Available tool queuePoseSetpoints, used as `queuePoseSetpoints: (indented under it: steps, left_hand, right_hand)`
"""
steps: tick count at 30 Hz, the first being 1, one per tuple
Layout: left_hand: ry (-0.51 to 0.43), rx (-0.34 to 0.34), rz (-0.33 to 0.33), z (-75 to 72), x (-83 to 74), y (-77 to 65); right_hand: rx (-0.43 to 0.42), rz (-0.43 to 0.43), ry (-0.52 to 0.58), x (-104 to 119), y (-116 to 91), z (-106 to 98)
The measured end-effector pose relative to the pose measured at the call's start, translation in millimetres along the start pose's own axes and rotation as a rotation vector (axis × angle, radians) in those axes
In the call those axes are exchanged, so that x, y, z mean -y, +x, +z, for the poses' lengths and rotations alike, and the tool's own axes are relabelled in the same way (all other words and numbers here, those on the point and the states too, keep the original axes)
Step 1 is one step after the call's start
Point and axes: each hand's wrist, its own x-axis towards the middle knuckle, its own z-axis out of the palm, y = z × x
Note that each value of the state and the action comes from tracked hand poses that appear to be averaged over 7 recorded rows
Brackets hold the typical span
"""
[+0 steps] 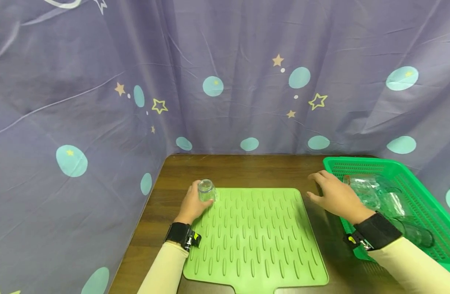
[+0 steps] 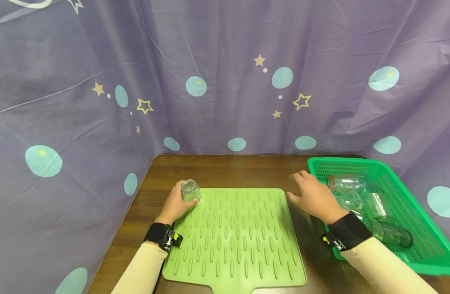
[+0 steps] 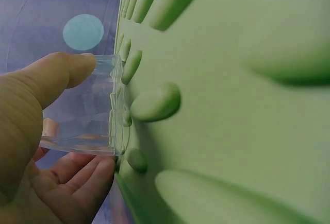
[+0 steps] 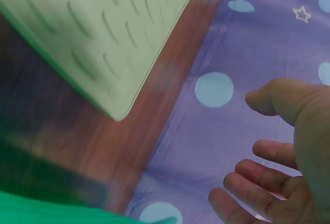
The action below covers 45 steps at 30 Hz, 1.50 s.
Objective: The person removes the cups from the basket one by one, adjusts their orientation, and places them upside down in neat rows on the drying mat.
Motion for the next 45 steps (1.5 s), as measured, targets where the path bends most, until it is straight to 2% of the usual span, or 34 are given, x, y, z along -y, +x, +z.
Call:
queuePoseSetpoints:
  steps: [12,27,36,40,45]
  left_hand:
    - [-0.009,-0.001,0.000,0.6,2.6,0.1]
    - [-0.008,0.012,-0.011,2.9,3.3,0.6]
    - [-0.006,0.012,0.002,1.6,2.2,0.8]
    - [-0.014,0.010,0.006,-0.7,0.4,0.4]
    - [-0.003,0.011,0.000,-3.2,0.3,0.8]
  right_hand:
    - [0.042,0.081,-0.013,-22.6,-5.7,-12.4]
    - [0.090,0.180,-0.018,-66.7,-15.6,-34.3]
    - [0.158,0.304,-0.055,-110.9,-24.9,-61.7]
    - [0.178,0.407,-0.075,-132.9,-31.0,-71.9]
    - [0.182,0.510,-0.096,-152.8,-39.8,-75.1]
